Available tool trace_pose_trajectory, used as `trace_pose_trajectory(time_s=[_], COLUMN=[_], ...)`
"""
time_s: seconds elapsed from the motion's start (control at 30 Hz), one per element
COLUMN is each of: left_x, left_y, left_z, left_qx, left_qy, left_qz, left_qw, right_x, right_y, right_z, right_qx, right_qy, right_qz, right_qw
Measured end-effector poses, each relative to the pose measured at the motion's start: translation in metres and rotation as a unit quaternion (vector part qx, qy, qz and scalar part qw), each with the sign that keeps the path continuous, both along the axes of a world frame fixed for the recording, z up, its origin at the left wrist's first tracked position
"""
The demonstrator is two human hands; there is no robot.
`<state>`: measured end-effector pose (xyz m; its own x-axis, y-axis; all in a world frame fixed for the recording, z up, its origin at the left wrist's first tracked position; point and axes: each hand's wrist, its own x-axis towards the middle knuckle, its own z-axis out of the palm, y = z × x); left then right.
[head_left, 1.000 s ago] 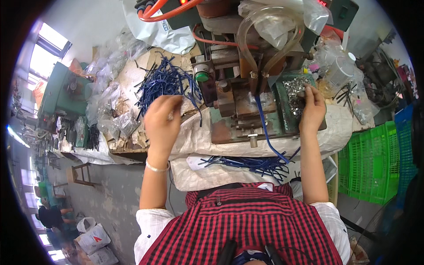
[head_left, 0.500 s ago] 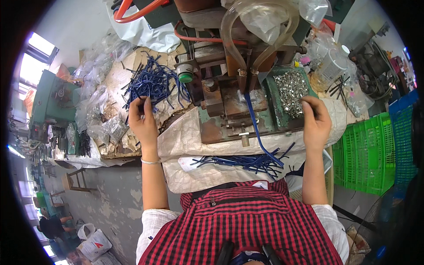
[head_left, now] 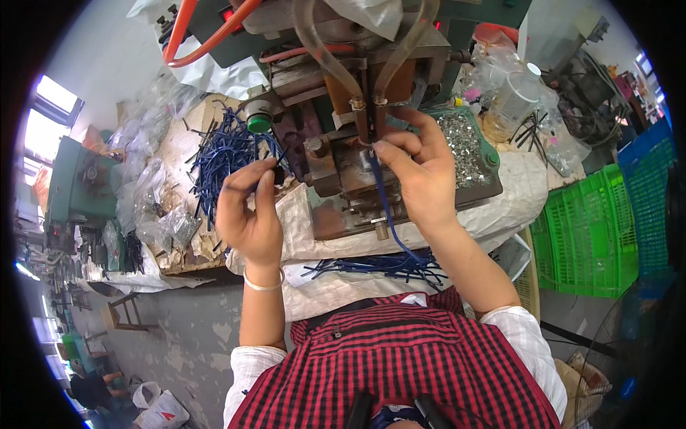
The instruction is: The person repeatedly picks up blue wires and small metal pins, inserts them into a press machine, and operates the lever to crimp the components together. The finished pieces are placed into a pile on the workbench.
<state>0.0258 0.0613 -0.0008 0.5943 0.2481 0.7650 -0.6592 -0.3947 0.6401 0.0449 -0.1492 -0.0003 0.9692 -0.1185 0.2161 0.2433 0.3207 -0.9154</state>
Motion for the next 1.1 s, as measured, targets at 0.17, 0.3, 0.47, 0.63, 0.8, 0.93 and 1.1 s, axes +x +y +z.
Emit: trace_pose_trajectory(time_s=[0.17,0.3,0.47,0.63,0.8,0.93,1.1], left_x=[-0.033,-0.024,-0.009,-0.007,-0.013,-0.041,-0.045], left_y=[-0.025,-0.05,-0.065,-0.064,-0.062,-0.04,0.035], left_z=[0.044,0.027,0.015,0.011,0.012,-0.003,0.006], left_qx=[0.264,0.374,0.387,0.381,0.368,0.354,0.249], left_qy=[-0.133,-0.172,-0.193,-0.183,-0.141,-0.115,-0.025], left_qz=[-0.064,-0.134,-0.111,-0.116,-0.13,-0.071,0.173], left_qw=[0.953,0.901,0.895,0.899,0.91,0.925,0.953], right_x=[-0.021,-0.016,0.01,0.015,0.039,0.042,0.007], right_y=[0.006,-0.028,-0.109,-0.12,-0.1,-0.109,-0.143], right_z=[0.024,0.021,-0.061,-0.088,-0.075,-0.075,-0.086], right_qx=[-0.061,-0.271,-0.671,-0.616,-0.68,-0.594,-0.16], right_qy=[-0.024,-0.088,-0.016,-0.115,-0.216,-0.183,0.033], right_qz=[-0.029,-0.043,-0.254,-0.276,-0.181,-0.219,-0.306], right_qw=[0.997,0.958,0.696,0.729,0.677,0.752,0.938])
